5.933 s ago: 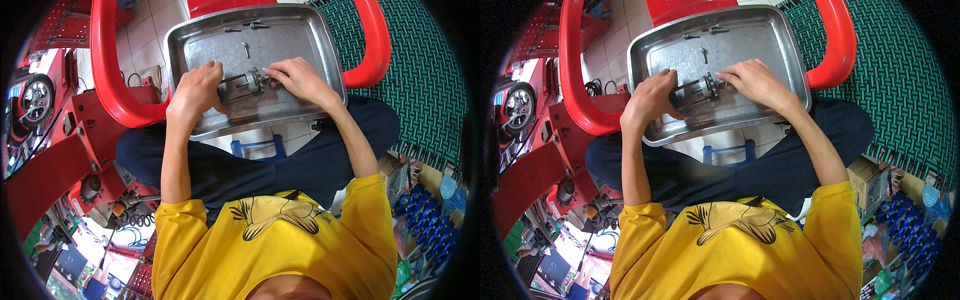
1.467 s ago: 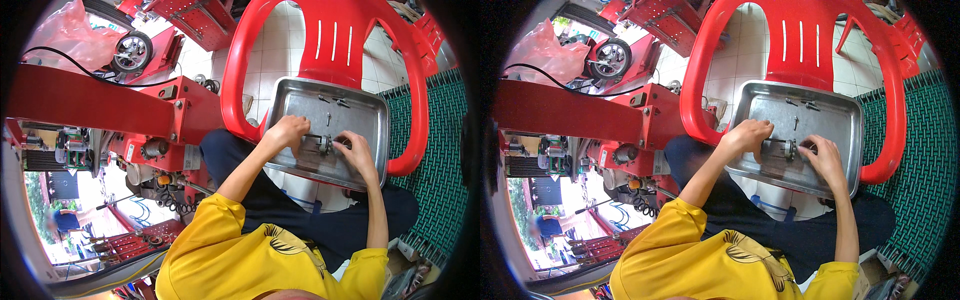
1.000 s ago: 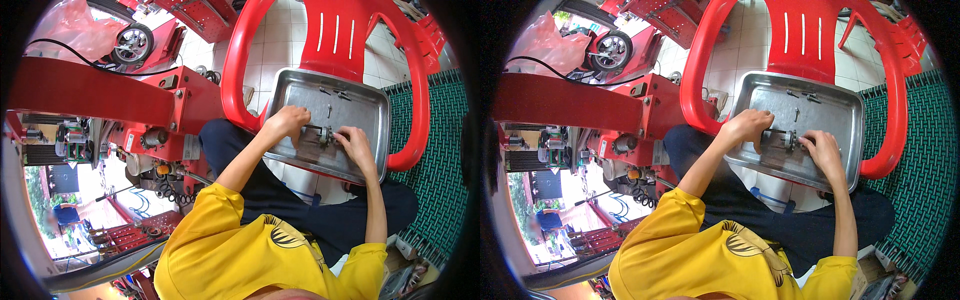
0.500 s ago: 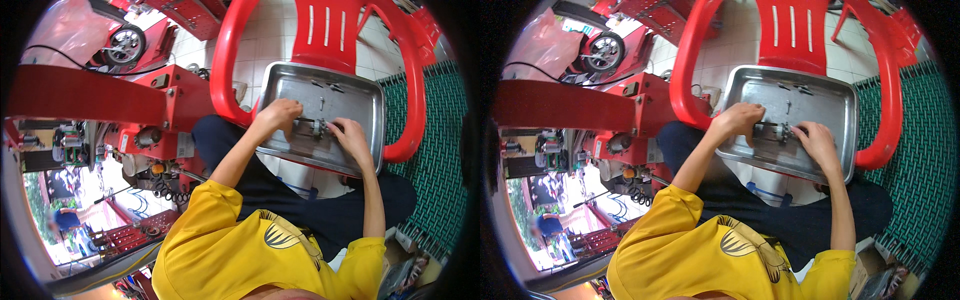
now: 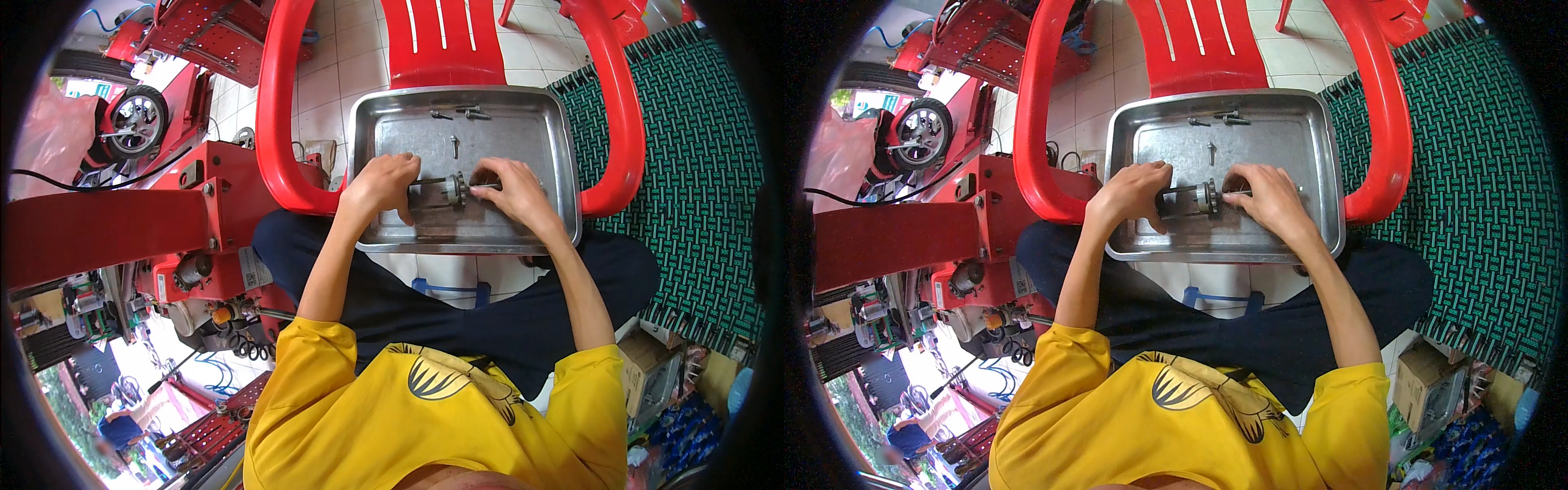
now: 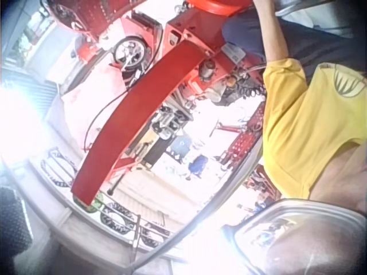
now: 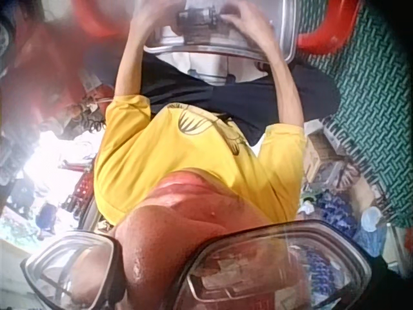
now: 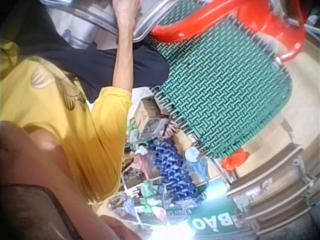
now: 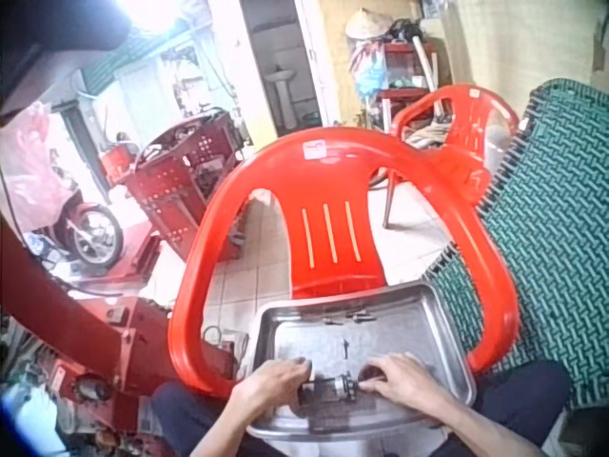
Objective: The person assembles a mechanical unit by inserting a cylindrical shaft into a larger housing, followed by placing and securing multiple small pins and screws into the structure.
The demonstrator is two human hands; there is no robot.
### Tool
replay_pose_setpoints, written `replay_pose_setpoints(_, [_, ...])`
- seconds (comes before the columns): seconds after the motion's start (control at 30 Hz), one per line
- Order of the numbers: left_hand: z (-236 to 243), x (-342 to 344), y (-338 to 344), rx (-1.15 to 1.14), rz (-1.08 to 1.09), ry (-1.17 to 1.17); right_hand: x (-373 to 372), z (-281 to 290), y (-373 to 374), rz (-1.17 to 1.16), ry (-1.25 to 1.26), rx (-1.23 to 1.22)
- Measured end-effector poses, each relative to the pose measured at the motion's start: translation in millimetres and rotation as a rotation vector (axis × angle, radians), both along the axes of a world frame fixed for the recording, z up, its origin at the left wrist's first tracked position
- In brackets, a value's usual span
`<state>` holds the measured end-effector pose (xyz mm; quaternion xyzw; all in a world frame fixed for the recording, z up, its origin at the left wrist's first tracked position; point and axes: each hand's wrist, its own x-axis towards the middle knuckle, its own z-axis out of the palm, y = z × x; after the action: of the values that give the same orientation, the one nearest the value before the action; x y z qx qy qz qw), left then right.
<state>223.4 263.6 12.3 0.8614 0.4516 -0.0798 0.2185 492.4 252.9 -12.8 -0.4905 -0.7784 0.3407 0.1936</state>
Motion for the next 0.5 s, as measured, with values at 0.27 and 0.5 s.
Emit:
replay_pose_setpoints(0.27, [3,1,-1,0.002,-0.004,0.003,-1,6,-1,0.028,-0.05,-0.005])
replay_pose_setpoints(0.5, [-1,-1,-3,0.049,-0.036,-0.018,-5,13,3,0.003,-0.094,-0.14])
